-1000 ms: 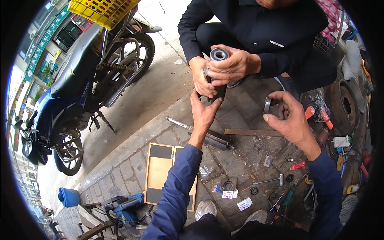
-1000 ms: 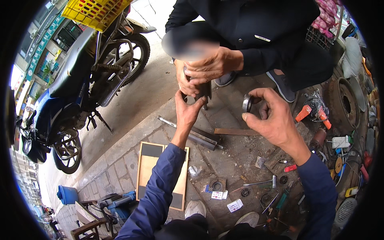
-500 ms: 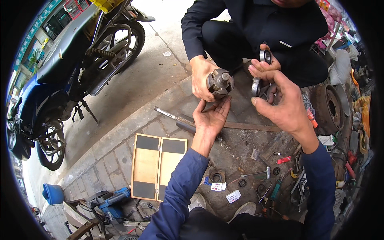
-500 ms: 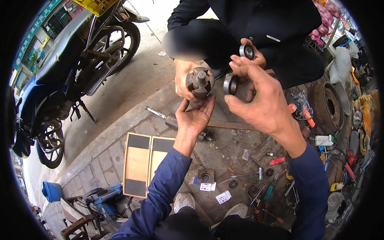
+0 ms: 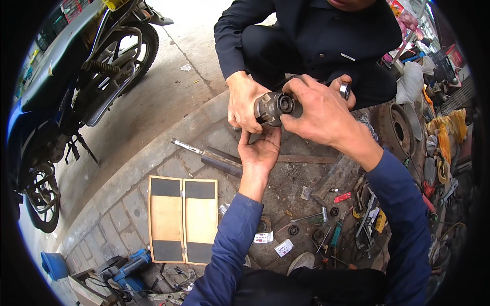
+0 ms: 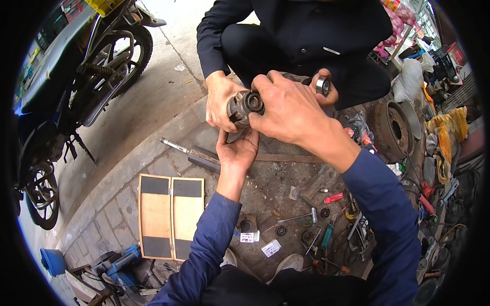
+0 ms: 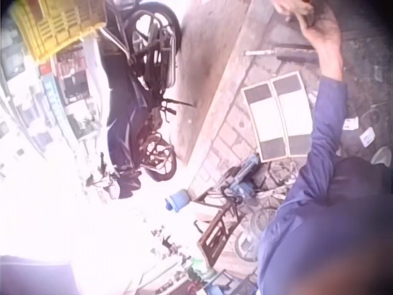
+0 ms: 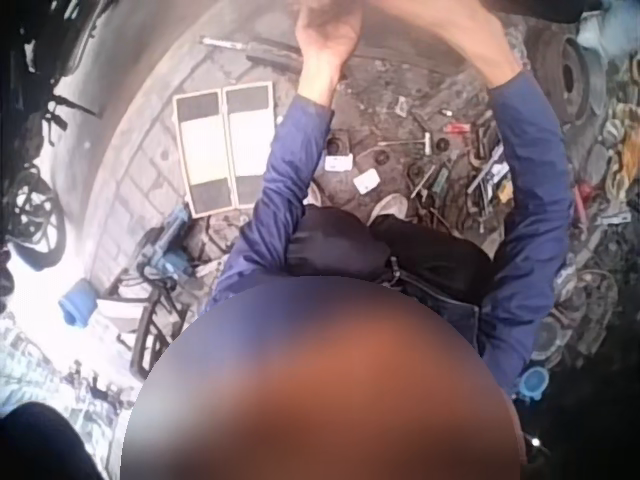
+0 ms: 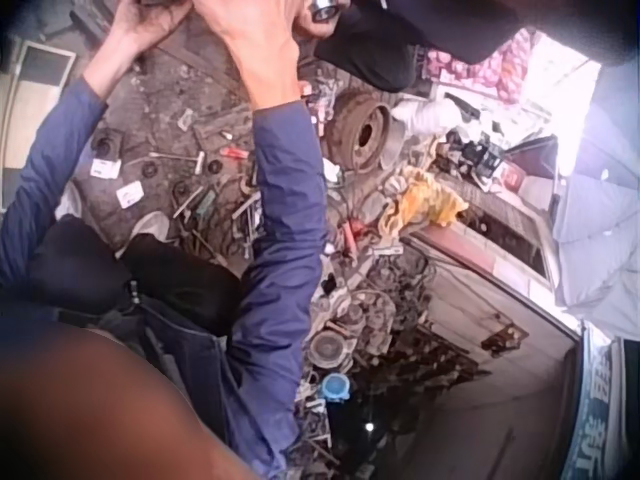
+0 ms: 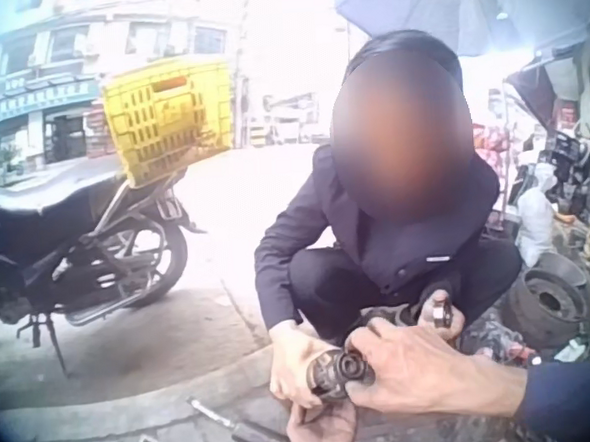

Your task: The person unpacks new bearing parts and installs them into a motorcycle shock absorber assembly. They slide the bearings onto the shaft, fit the outer housing, and use a hammer to tap the components into place while a second person assists.

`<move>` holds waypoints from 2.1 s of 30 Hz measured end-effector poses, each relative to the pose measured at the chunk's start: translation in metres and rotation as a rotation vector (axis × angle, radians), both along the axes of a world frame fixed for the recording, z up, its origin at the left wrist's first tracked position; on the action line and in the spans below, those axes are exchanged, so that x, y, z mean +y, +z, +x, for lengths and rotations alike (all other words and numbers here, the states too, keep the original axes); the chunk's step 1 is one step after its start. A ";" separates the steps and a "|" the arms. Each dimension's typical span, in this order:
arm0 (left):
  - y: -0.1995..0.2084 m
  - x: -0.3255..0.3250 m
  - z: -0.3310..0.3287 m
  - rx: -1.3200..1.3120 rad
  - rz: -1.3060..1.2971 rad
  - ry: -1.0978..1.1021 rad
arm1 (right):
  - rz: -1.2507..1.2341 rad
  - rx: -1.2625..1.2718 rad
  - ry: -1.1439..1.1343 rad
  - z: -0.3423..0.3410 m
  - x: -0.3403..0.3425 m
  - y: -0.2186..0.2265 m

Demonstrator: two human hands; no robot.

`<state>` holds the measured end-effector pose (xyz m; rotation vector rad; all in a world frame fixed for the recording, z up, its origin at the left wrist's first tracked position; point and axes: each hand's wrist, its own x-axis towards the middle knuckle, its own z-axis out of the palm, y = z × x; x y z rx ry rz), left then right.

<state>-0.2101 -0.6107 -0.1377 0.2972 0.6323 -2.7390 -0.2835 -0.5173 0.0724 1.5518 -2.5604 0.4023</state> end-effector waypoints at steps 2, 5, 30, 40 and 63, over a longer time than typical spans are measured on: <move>-0.002 0.000 0.000 0.021 -0.018 0.012 | -0.004 0.019 0.036 0.001 -0.004 -0.001; -0.003 -0.002 0.000 0.015 -0.029 0.010 | 0.027 0.036 0.038 0.003 -0.008 -0.001; -0.014 -0.010 0.000 0.024 0.017 -0.064 | 0.120 0.087 0.020 0.015 -0.035 0.003; -0.023 -0.008 -0.001 0.072 -0.035 -0.043 | -0.043 -0.016 0.025 0.023 -0.014 0.037; -0.126 0.002 0.207 -0.745 -0.963 -0.240 | -0.069 -1.289 -0.442 0.050 0.134 -0.158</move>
